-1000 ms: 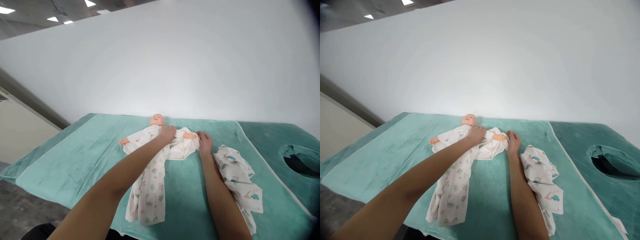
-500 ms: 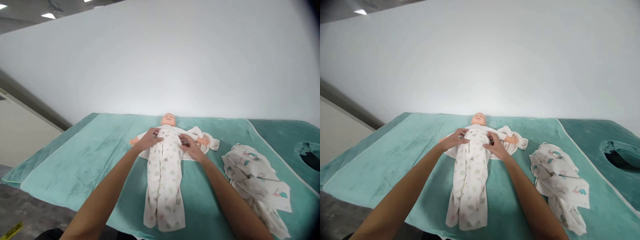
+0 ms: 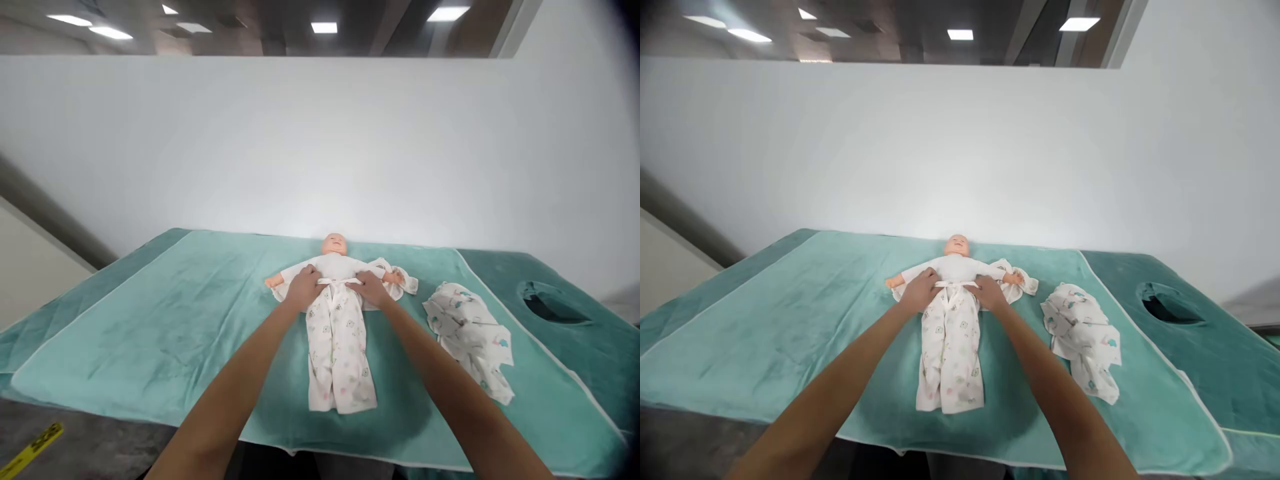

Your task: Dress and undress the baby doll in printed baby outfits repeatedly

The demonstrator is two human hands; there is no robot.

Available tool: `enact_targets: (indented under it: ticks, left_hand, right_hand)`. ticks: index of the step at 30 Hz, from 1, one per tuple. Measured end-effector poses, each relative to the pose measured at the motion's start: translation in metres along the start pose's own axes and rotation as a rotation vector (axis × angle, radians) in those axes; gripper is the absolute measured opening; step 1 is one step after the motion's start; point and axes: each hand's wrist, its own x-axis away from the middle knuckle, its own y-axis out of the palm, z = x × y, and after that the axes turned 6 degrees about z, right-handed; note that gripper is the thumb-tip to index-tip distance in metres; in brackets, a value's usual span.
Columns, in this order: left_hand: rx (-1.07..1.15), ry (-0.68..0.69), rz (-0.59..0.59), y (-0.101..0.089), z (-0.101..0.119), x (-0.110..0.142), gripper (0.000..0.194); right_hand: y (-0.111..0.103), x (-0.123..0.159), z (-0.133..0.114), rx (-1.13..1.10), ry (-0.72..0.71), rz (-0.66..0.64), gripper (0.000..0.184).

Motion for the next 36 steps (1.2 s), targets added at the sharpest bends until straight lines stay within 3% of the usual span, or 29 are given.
enact_targets:
  ticks: [4, 7, 9, 15, 21, 23, 25, 27, 31, 36]
  left_hand:
    - [0.058, 0.111, -0.08, -0.015, -0.01, 0.027, 0.028]
    - [0.068, 0.084, -0.235, -0.023, -0.022, 0.037, 0.064]
    - [-0.019, 0.086, -0.255, -0.023, -0.024, 0.04, 0.072]
    - [-0.17, 0.047, -0.129, -0.005, -0.001, 0.055, 0.019]
    - [-0.133, -0.055, -0.124, -0.004, 0.011, 0.085, 0.027]
    - [-0.062, -0.028, -0.178, -0.01, 0.01, 0.095, 0.044]
    - [0.054, 0.04, -0.242, -0.015, 0.008, 0.104, 0.071]
    - [0.134, 0.115, -0.273, -0.017, 0.007, 0.112, 0.08]
    - [0.111, 0.122, -0.226, -0.013, 0.016, 0.127, 0.038]
    - [0.159, -0.063, -0.198, -0.014, 0.031, 0.15, 0.022]
  right_hand:
    - [-0.008, 0.018, -0.001, 0.044, -0.031, -0.11, 0.049]
    - [-0.022, 0.025, -0.007, 0.05, -0.041, -0.19, 0.044]
    - [-0.028, 0.031, -0.013, 0.066, -0.049, -0.208, 0.048]
    - [-0.014, 0.056, -0.019, 0.138, -0.05, -0.142, 0.028]
    - [-0.009, 0.078, -0.01, 0.075, 0.013, -0.181, 0.019]
    - [-0.013, 0.087, -0.013, 0.023, 0.008, -0.235, 0.028]
    - [-0.016, 0.099, -0.019, -0.017, -0.022, -0.283, 0.054]
    - [-0.016, 0.11, -0.026, 0.014, -0.06, -0.3, 0.065]
    - [-0.01, 0.123, -0.029, 0.178, -0.072, -0.235, 0.032]
    - [-0.016, 0.131, -0.02, -0.073, 0.054, -0.299, 0.04]
